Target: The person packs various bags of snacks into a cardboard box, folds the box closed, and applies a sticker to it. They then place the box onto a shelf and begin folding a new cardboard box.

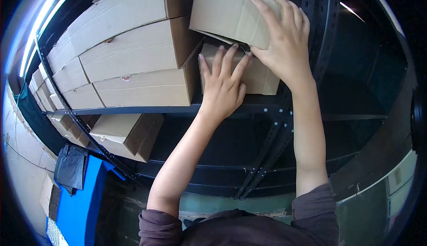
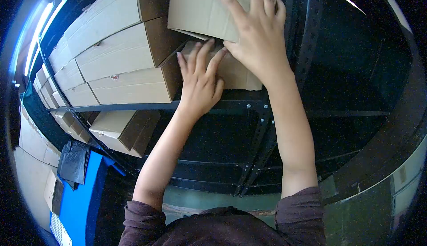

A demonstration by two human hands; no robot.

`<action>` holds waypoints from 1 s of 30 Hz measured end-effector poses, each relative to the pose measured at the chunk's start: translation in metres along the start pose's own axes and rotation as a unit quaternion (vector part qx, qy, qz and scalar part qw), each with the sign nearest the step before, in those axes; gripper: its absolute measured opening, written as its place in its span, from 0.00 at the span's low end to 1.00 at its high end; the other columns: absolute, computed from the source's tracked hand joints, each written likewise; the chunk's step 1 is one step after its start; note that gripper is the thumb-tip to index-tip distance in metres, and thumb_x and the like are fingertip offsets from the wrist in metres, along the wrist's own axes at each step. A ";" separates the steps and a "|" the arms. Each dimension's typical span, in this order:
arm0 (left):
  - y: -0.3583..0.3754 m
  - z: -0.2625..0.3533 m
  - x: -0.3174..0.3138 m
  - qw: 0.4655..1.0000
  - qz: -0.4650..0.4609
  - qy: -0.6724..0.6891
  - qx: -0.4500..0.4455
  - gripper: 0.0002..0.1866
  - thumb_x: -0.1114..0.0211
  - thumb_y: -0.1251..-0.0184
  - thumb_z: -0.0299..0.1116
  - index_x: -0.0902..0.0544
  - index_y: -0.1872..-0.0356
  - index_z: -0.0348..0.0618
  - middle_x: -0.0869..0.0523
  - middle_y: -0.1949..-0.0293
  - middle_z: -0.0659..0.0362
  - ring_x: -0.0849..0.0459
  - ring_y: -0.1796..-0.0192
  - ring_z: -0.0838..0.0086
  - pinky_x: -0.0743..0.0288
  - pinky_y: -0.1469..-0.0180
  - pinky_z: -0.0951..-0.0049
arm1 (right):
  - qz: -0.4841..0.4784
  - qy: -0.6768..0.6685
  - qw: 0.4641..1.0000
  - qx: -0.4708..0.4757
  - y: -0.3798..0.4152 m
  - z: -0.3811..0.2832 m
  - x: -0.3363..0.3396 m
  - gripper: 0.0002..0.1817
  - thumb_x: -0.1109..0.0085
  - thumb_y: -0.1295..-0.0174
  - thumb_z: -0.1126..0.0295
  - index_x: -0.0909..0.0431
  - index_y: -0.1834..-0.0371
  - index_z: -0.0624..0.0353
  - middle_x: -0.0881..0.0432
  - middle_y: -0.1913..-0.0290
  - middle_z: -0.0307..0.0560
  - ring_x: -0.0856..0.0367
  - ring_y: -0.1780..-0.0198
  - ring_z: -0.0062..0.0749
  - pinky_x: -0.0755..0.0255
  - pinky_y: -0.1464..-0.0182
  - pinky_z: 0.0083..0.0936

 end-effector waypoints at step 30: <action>0.078 0.005 0.008 0.995 -0.063 0.049 0.053 0.29 0.37 0.42 0.31 0.27 0.36 0.53 0.39 0.28 0.49 0.48 0.24 0.49 0.63 0.27 0.38 | -0.089 -0.073 0.993 0.039 0.027 0.025 -0.006 0.47 0.22 0.61 0.60 0.34 0.33 0.26 0.41 0.29 0.43 0.49 0.25 0.42 0.61 0.22 0.49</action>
Point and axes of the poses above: each hand's wrist, its own y-axis away from the middle knuckle, its own x-axis out of the back of the hand, z = x × y, the point moved 1 cm from there along -y, towards the middle knuckle
